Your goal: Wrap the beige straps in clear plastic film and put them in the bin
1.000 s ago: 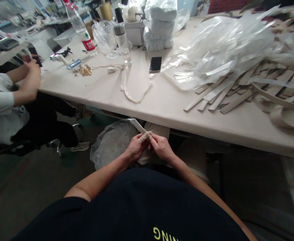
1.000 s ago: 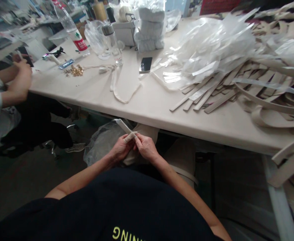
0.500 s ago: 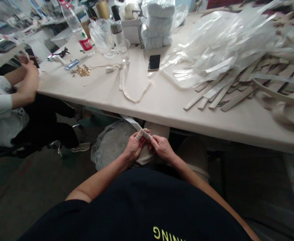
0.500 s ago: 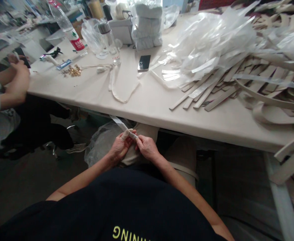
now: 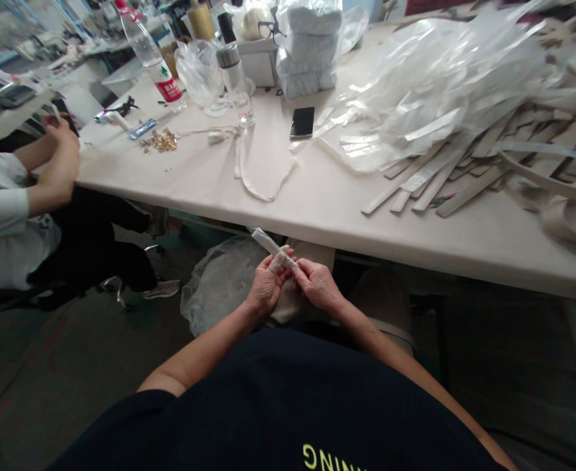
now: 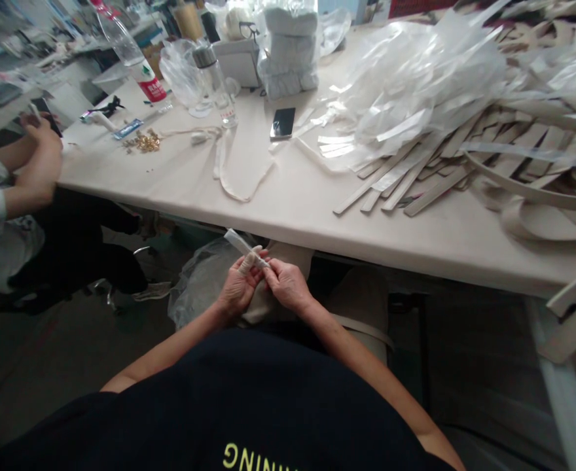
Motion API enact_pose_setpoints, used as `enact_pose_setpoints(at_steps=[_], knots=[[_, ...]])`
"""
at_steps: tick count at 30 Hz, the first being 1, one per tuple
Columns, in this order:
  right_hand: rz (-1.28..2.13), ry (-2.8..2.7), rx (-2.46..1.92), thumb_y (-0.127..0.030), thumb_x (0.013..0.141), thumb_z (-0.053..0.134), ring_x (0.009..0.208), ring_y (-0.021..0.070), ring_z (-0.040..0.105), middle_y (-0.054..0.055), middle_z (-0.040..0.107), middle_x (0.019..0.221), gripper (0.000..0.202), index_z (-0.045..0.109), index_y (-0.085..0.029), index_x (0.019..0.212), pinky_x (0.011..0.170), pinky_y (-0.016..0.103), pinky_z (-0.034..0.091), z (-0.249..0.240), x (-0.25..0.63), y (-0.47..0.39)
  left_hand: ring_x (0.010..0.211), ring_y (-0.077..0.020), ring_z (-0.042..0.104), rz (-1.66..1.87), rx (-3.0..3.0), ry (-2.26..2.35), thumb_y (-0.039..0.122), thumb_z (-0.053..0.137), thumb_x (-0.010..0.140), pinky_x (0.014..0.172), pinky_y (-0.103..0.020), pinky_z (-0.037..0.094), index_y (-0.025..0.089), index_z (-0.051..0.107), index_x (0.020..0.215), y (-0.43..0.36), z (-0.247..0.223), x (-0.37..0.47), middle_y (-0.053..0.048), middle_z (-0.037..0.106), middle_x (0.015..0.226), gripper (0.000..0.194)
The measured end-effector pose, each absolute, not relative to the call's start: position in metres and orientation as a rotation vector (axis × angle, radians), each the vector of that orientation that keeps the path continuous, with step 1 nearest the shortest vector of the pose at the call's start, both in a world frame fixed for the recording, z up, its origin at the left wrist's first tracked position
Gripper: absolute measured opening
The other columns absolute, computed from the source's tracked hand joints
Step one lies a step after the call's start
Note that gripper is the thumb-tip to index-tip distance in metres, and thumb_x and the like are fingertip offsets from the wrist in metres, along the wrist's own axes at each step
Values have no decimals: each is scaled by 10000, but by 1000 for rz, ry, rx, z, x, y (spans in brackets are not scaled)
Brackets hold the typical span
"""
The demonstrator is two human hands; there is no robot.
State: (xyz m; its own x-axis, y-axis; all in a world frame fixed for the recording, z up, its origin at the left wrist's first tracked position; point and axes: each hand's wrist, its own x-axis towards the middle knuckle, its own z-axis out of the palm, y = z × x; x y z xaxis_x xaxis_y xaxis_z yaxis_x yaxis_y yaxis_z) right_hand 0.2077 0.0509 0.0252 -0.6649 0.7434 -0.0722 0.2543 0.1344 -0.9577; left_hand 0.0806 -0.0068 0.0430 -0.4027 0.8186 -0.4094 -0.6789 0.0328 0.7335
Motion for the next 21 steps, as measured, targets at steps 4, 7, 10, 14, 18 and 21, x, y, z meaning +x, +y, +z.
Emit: enact_pose_setpoints(at_steps=[4, 7, 10, 14, 18, 21], knots=[[1532, -2015, -1006, -349, 983, 524, 538, 133, 523, 5, 645, 630, 280, 575, -206, 747, 542, 237, 372, 20, 211, 46, 866, -161, 730, 1691, 26, 1174, 294, 867, 788, 799, -270, 575, 169, 733, 917, -5, 46, 77, -53, 777, 986, 224], [1509, -2015, -1022, -351, 988, 527, 572, 140, 539, 11, 648, 650, 284, 572, -207, 748, 570, 240, 382, 20, 208, 47, 799, -154, 722, 1621, 48, 1188, 269, 879, 771, 756, -251, 570, 136, 735, 863, -3, 46, 79, -67, 778, 906, 217], [1524, -2017, -1006, -369, 1006, 504, 571, 141, 549, 13, 651, 664, 289, 568, -210, 774, 580, 244, 397, 24, 204, 52, 699, -147, 687, 1572, 134, 1163, 268, 903, 730, 582, -224, 521, 127, 751, 874, -2, 45, 81, -65, 771, 871, 253], [1628, -2062, -962, -394, 1004, 520, 527, 132, 553, 3, 652, 635, 319, 563, -205, 751, 546, 237, 393, 26, 209, 57, 701, -132, 673, 1572, 125, 1136, 278, 868, 776, 635, -229, 536, 122, 761, 866, -2, 45, 81, -46, 749, 836, 210], [1729, -2082, -978, -357, 995, 530, 490, 119, 536, -18, 623, 590, 320, 552, -200, 717, 530, 231, 388, 22, 227, 51, 864, -129, 704, 1593, 52, 1158, 208, 813, 832, 871, -232, 539, 137, 759, 825, -5, 47, 79, -42, 760, 881, 90], [1770, -2073, -1012, -364, 990, 528, 511, 117, 531, -18, 615, 594, 325, 546, -199, 711, 537, 226, 388, 15, 245, 44, 891, -127, 710, 1593, 20, 1168, 195, 798, 845, 904, -235, 530, 152, 758, 827, -6, 48, 78, -32, 769, 897, 62]])
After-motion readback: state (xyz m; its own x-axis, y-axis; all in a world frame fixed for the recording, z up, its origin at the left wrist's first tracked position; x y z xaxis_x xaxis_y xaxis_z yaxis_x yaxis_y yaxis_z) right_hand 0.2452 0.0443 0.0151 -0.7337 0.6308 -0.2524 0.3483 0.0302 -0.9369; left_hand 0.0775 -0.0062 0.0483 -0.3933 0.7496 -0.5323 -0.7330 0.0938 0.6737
